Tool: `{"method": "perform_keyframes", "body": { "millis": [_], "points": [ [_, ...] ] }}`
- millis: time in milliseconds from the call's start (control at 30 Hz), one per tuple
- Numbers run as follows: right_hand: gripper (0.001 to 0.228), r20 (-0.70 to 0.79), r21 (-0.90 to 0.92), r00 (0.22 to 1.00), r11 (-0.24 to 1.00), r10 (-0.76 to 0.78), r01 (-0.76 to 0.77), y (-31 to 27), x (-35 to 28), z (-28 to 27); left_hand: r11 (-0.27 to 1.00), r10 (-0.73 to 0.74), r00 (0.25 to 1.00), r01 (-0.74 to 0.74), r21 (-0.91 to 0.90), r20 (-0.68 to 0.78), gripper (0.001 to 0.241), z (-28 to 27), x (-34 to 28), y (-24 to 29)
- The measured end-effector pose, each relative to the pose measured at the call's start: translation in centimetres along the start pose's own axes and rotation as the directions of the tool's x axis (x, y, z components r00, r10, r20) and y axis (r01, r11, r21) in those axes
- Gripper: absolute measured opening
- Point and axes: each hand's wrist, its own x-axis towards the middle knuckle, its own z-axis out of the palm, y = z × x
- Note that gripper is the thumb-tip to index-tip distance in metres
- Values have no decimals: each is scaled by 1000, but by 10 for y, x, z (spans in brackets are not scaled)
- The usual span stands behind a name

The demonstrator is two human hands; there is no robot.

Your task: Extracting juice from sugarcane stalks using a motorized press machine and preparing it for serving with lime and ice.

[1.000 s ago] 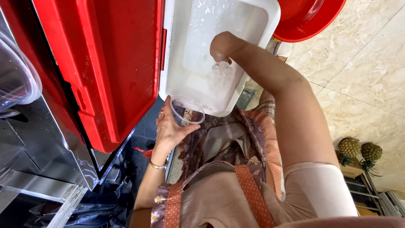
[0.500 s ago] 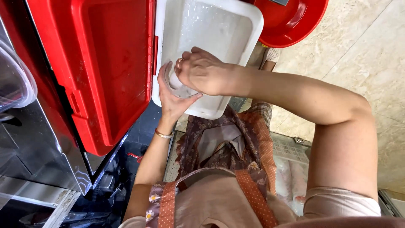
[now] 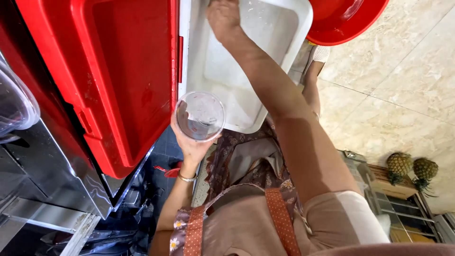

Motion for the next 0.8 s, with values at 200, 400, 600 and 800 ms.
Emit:
{"method": "perform_keyframes", "body": {
  "millis": [200, 400, 600, 800],
  "points": [
    [47, 225, 283, 957, 927, 183, -244, 21, -48, -56, 997, -60, 998, 60, 48, -1, 137, -17, -14, -14],
    [25, 716, 141, 672, 982, -189, 125, -19, -56, -107, 998, -59, 998, 59, 27, 1, 136, -25, -12, -20],
    [33, 813, 125, 534, 965, -231, 229, -17, -68, -120, 999, -49, 999, 49, 19, 20, 137, -27, -6, -20],
    [33, 877, 235, 382, 953, -292, 190, -7, -70, -154, 998, -68, 997, 69, -12, 34, 134, -24, 3, -2]
  ]
}}
